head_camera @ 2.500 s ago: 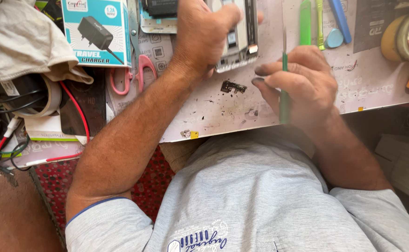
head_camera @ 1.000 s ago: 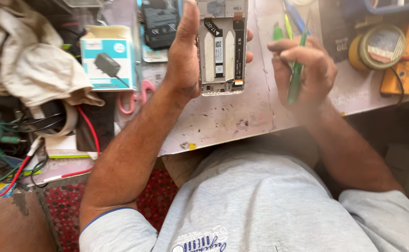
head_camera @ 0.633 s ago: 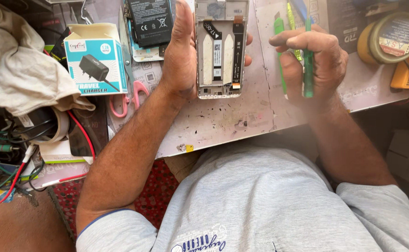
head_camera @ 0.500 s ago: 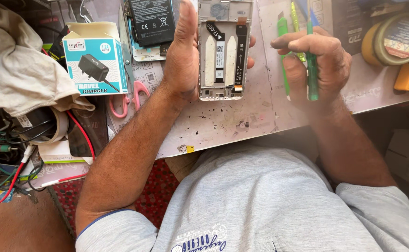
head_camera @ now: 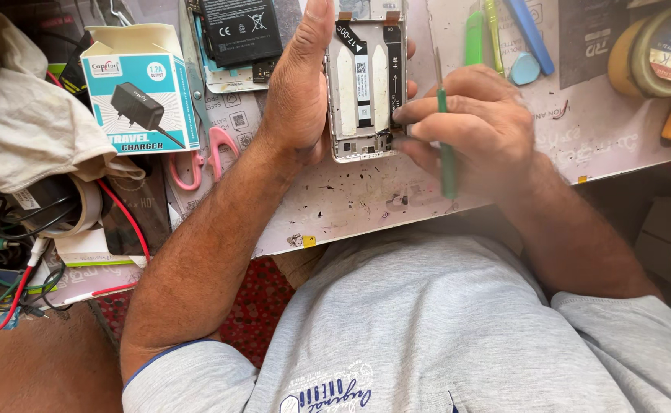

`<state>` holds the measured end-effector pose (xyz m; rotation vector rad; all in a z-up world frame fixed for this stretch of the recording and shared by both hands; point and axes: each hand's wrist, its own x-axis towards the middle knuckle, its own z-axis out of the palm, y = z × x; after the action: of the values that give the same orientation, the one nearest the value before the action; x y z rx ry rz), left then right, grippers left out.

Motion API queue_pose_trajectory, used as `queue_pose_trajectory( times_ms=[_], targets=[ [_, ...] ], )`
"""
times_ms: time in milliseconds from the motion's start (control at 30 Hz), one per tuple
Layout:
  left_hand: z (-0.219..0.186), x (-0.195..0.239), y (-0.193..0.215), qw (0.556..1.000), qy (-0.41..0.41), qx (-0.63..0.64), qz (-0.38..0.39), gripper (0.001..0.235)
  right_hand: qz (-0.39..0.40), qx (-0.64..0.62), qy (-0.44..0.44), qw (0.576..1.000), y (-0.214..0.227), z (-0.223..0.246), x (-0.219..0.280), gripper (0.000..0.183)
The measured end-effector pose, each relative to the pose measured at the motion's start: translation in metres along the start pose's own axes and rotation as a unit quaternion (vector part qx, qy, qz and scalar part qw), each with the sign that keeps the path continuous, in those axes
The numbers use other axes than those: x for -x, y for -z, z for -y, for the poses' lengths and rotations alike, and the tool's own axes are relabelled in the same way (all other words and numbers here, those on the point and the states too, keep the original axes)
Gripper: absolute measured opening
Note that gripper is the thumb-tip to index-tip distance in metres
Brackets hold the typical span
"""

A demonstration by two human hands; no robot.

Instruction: The person removes a battery from a disassembled smartphone, then uses a screwdriver to probe internal components. They apply liquid from a bottle onto a toothbrush and scrub the phone's interior surfaces. The person handles the phone, battery, screwdriver, toothbrush, and liquid bottle throughout.

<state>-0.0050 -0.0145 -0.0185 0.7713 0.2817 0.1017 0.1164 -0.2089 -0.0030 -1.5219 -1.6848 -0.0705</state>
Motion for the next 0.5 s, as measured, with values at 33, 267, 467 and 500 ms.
queue_pose_trajectory(
  times_ms=[33,267,467,500],
  targets=[
    [0.0001,-0.0001,-0.0002,1.0,-0.006,-0.013,0.003,0.076,0.001,-0.002,-0.005,1.0,0.0005,0.0011,-0.0013,0.035],
    [-0.001,0.0003,0.0001,0.999,-0.011,-0.04,0.003,0.072,-0.006,0.015,-0.018,1.0,0.0005,0.0048,-0.0082,0.032],
    [0.0015,-0.0006,0.0027,0.999,-0.015,-0.037,0.027,0.074,-0.01,0.02,-0.027,0.999,-0.0009,0.0034,-0.0046,0.035],
    [0.0022,-0.0015,0.0037,0.998,-0.021,-0.04,0.036,0.075,-0.01,0.024,-0.027,0.999,-0.0009,0.003,-0.0042,0.036]
  ],
)
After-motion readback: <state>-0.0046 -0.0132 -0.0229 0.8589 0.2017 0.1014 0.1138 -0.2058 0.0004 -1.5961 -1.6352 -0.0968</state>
